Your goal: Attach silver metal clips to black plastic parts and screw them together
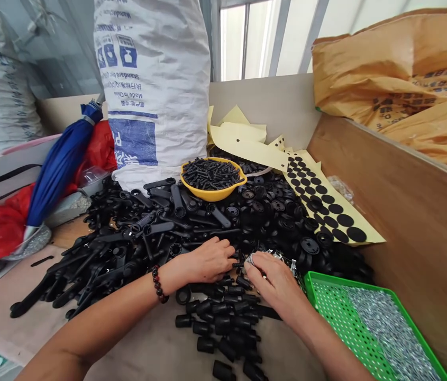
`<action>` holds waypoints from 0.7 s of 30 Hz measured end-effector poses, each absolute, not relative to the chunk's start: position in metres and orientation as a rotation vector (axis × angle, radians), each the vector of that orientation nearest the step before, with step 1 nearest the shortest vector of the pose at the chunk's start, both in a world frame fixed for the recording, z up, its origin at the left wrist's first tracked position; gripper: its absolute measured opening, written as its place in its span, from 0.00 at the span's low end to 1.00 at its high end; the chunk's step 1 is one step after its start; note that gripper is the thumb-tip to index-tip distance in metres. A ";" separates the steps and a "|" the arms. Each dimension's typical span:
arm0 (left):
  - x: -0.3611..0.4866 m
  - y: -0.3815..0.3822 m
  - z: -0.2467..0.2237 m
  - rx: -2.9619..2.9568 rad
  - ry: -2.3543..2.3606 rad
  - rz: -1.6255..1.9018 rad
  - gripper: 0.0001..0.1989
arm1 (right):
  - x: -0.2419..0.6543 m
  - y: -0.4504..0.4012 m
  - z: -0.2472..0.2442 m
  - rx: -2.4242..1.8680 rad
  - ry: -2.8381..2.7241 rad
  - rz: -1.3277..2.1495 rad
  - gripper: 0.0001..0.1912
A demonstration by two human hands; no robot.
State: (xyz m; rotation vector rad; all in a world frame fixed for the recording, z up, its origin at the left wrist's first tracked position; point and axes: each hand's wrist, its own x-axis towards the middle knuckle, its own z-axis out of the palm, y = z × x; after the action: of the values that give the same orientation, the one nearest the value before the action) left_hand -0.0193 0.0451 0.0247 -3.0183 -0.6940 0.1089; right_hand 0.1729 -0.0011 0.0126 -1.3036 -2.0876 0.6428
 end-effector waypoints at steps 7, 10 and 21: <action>-0.021 0.050 0.011 -3.107 -0.612 0.048 0.04 | 0.173 -0.002 0.013 -1.281 -2.080 0.602 0.19; -0.023 0.050 0.008 -3.175 -0.665 -0.021 0.06 | 0.171 -0.002 0.011 -1.268 -2.082 0.591 0.19; -0.039 0.046 0.026 -3.249 -1.666 -1.160 0.12 | 0.162 -0.010 0.017 -1.173 -2.026 0.520 0.18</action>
State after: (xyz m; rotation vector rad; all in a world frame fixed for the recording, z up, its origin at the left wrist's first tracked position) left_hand -0.0385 0.0460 0.0262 -3.2492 -1.6662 -1.1600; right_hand 0.1624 -0.0095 0.0174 -1.1726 -2.0258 0.5199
